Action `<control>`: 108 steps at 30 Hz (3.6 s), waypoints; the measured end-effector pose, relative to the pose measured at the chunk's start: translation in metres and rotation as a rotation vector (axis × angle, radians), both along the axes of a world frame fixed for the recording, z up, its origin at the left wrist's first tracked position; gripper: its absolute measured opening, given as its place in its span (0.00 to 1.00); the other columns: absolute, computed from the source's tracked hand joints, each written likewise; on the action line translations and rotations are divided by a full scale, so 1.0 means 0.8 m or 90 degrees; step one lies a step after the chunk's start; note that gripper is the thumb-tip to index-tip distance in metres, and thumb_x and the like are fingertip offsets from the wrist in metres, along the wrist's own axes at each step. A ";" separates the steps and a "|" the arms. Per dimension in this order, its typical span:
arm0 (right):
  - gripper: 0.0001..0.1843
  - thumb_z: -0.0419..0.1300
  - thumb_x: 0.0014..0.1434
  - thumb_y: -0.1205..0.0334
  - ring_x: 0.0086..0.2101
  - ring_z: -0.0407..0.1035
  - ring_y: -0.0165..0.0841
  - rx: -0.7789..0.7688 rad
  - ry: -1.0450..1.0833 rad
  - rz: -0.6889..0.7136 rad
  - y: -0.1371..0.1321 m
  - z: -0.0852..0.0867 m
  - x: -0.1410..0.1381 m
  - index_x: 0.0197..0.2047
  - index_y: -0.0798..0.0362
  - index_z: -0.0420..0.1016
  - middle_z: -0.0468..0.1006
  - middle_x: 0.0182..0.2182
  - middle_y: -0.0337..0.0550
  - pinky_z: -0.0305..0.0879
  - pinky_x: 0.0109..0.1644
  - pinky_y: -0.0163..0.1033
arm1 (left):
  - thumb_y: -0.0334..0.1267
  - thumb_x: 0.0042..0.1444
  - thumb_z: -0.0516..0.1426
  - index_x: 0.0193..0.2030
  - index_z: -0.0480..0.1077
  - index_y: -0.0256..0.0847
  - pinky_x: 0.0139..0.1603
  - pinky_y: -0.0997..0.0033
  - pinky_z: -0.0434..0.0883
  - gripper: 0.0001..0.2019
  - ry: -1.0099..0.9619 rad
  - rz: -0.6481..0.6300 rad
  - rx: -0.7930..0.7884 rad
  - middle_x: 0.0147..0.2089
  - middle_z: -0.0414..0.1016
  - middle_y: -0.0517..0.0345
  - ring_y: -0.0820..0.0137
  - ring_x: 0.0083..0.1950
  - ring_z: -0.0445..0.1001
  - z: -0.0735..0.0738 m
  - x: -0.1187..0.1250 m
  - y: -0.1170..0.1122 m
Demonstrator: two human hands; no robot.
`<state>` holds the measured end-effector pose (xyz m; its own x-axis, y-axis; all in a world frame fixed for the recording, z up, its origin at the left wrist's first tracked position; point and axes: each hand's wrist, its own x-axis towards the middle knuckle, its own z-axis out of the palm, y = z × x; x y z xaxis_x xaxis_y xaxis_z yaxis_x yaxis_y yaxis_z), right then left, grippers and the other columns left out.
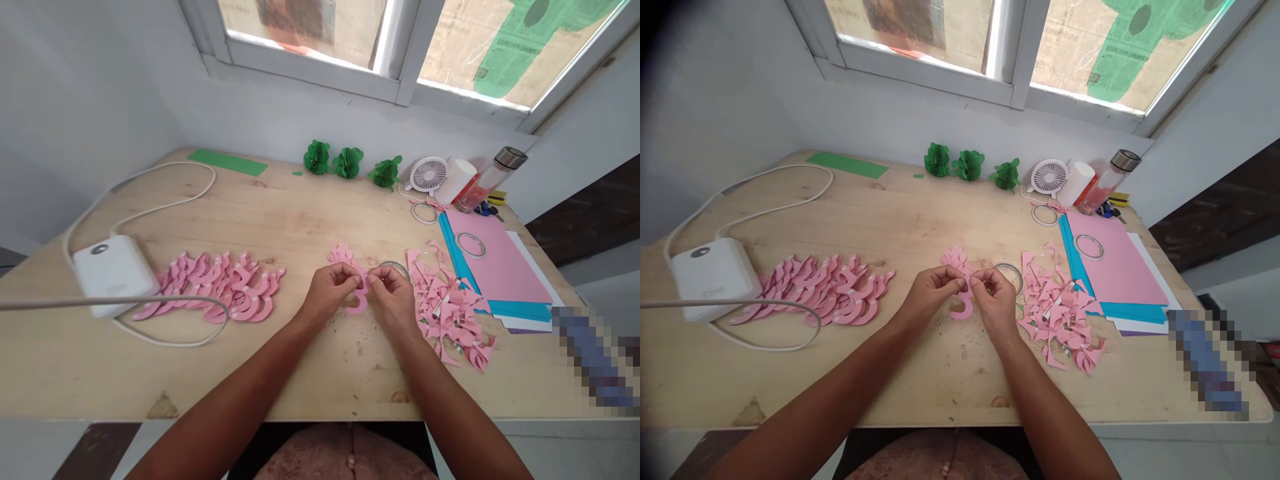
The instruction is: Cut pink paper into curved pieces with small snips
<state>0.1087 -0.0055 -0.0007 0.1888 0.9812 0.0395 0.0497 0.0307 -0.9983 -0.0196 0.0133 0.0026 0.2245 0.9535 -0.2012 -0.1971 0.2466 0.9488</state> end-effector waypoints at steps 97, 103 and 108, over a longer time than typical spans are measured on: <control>0.07 0.53 0.55 0.62 0.35 0.67 0.35 0.170 -0.315 -0.062 -0.010 0.010 0.005 0.35 0.52 0.70 0.74 0.32 0.44 0.62 0.40 0.40 | 0.36 0.46 0.59 0.25 0.70 0.35 0.29 0.76 0.68 0.06 0.039 -0.032 0.124 0.24 0.72 0.58 0.74 0.27 0.70 0.001 -0.003 -0.004; 0.07 0.55 0.53 0.61 0.27 0.64 0.30 0.068 -0.222 0.037 -0.008 0.013 0.005 0.25 0.52 0.68 0.71 0.23 0.37 0.61 0.32 0.35 | 0.38 0.45 0.60 0.25 0.70 0.35 0.27 0.76 0.69 0.07 0.057 -0.054 0.106 0.25 0.73 0.57 0.73 0.28 0.70 0.001 -0.003 -0.005; 0.07 0.56 0.52 0.60 0.25 0.62 0.29 0.065 -0.182 0.043 -0.007 0.009 0.006 0.25 0.53 0.67 0.69 0.22 0.36 0.59 0.30 0.34 | 0.40 0.44 0.60 0.27 0.71 0.35 0.23 0.77 0.67 0.09 0.050 -0.069 0.064 0.24 0.71 0.58 0.75 0.24 0.68 0.000 -0.002 -0.005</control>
